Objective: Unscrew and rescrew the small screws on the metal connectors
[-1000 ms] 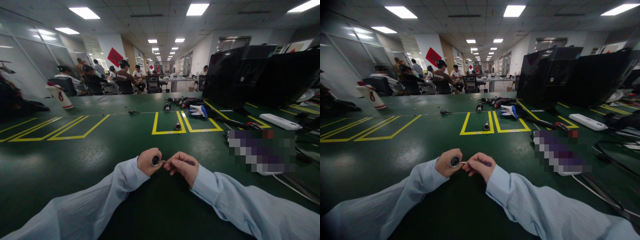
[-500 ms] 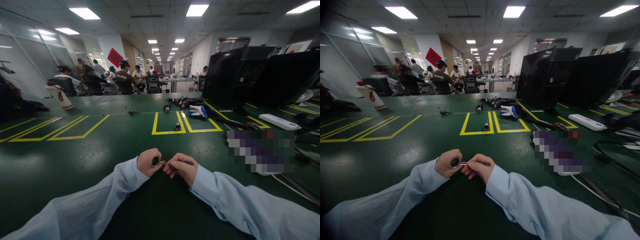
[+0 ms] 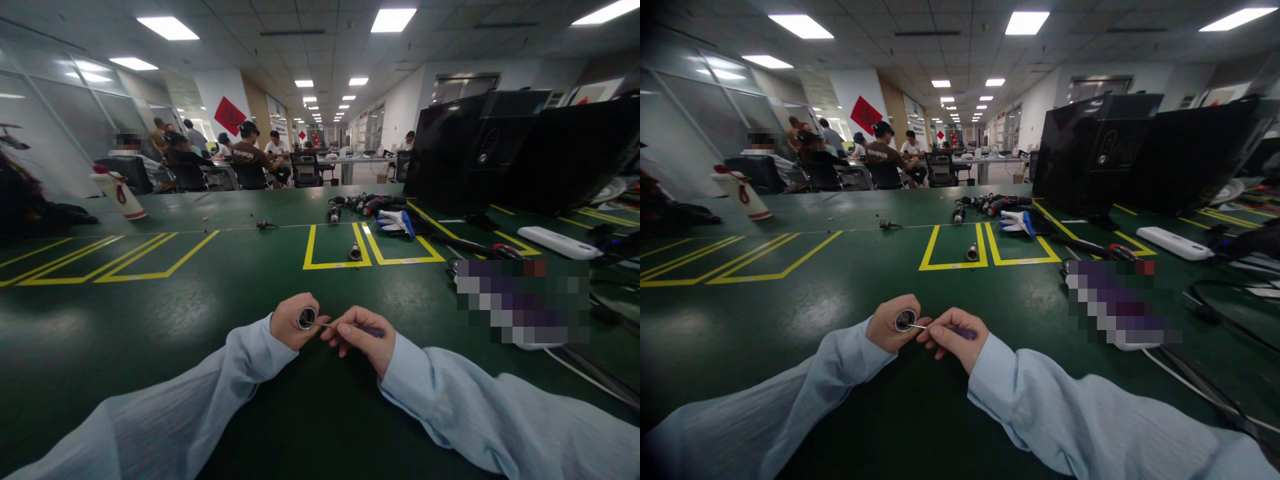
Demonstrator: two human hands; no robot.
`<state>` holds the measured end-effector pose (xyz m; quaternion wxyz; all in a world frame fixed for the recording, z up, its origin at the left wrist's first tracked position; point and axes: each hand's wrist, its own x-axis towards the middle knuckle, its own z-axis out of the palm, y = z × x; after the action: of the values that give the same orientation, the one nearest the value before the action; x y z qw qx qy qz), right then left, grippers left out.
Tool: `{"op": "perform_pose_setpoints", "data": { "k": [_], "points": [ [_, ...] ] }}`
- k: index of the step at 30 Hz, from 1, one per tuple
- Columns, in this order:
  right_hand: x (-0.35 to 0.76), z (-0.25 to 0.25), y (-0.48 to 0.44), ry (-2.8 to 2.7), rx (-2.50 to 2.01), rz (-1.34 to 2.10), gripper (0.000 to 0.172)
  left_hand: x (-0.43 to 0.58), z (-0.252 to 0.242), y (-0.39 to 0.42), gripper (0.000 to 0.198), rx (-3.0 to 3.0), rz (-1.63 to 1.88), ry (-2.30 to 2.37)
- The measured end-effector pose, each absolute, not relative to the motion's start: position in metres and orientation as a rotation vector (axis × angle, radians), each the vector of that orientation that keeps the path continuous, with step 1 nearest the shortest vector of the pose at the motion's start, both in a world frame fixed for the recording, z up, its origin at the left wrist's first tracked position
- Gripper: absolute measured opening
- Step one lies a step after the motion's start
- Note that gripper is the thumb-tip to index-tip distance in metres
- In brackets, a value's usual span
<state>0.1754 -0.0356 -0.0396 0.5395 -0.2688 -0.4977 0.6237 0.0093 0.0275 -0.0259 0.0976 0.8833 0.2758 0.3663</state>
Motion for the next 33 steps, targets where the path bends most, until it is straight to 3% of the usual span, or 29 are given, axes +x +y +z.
{"op": "perform_pose_setpoints", "data": {
  "k": [8, 17, 33],
  "points": [
    [0.171, -0.034, -0.031, -1.216, -0.787, 1.345, 0.017, 0.014, -0.028, 0.036, 0.018, 2.566, 1.105, 0.939],
    [0.159, -0.037, -0.007, -0.932, -0.662, 1.557, 0.019, 0.015, -0.025, 0.053, 0.022, 2.326, 1.158, 1.015],
    [0.162, -0.039, -0.008, -0.945, -0.698, 1.529, 0.02, 0.014, -0.028, 0.051, 0.018, 2.478, 1.081, 1.017]
  ]
}}
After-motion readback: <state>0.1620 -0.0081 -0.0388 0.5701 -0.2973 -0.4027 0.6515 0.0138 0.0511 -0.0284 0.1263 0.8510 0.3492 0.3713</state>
